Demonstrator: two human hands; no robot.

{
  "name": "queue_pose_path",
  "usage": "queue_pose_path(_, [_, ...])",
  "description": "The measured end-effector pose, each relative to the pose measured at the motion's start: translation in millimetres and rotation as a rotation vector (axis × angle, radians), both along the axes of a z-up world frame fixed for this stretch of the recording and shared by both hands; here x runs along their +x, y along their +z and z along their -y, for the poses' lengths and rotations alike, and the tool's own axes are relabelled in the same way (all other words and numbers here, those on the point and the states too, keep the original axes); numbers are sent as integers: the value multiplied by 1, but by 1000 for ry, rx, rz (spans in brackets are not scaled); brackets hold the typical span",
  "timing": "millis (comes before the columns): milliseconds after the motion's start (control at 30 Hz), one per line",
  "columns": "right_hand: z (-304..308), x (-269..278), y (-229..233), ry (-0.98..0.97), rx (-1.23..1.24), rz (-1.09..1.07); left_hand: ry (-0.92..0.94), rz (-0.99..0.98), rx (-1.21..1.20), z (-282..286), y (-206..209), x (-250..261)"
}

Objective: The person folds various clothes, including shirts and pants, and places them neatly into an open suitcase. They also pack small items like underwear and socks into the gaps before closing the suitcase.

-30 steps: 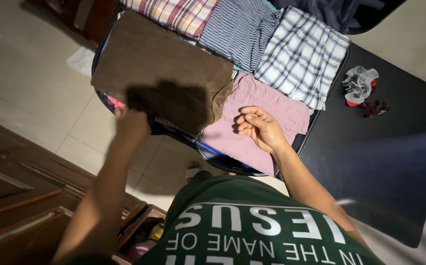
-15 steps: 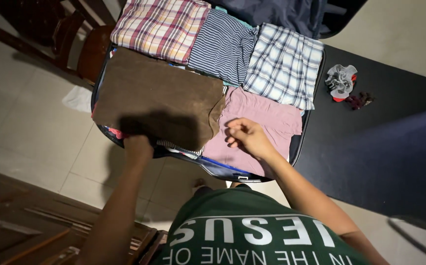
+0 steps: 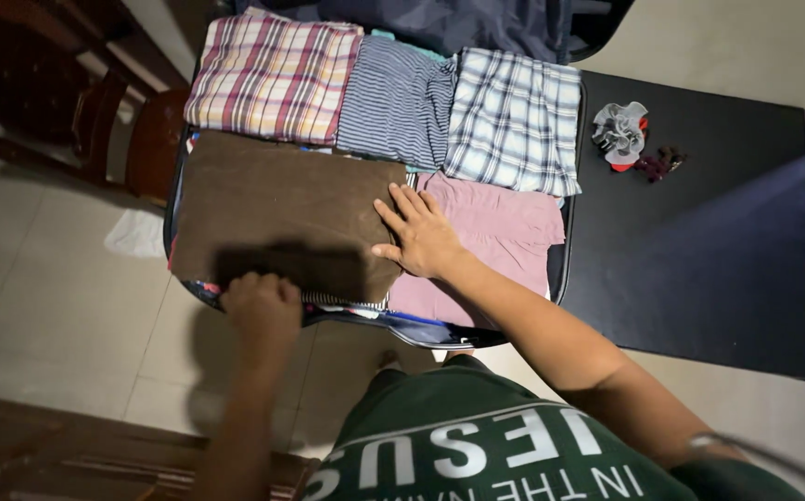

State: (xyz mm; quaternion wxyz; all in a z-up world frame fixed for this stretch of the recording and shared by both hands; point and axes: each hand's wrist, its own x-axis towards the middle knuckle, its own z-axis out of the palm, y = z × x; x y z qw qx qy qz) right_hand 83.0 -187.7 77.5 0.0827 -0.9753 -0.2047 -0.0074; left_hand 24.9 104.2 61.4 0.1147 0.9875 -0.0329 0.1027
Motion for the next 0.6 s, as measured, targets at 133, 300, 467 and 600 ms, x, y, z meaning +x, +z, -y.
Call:
queue_pose_path(133, [10,-1,-10,-21,-87,24,-331,294,-243,66,30,11])
queue_pose_path(300, [19,-12,-3,-50,-6,77,-397,185,-141,113,13,20])
queue_pose_path(467, [33,7,13,-29,313,30,-366,46,-83,113,10,23])
queue_pose_path(600, [63,66,31,-166,456,112,-368,100,-98,136,16,36])
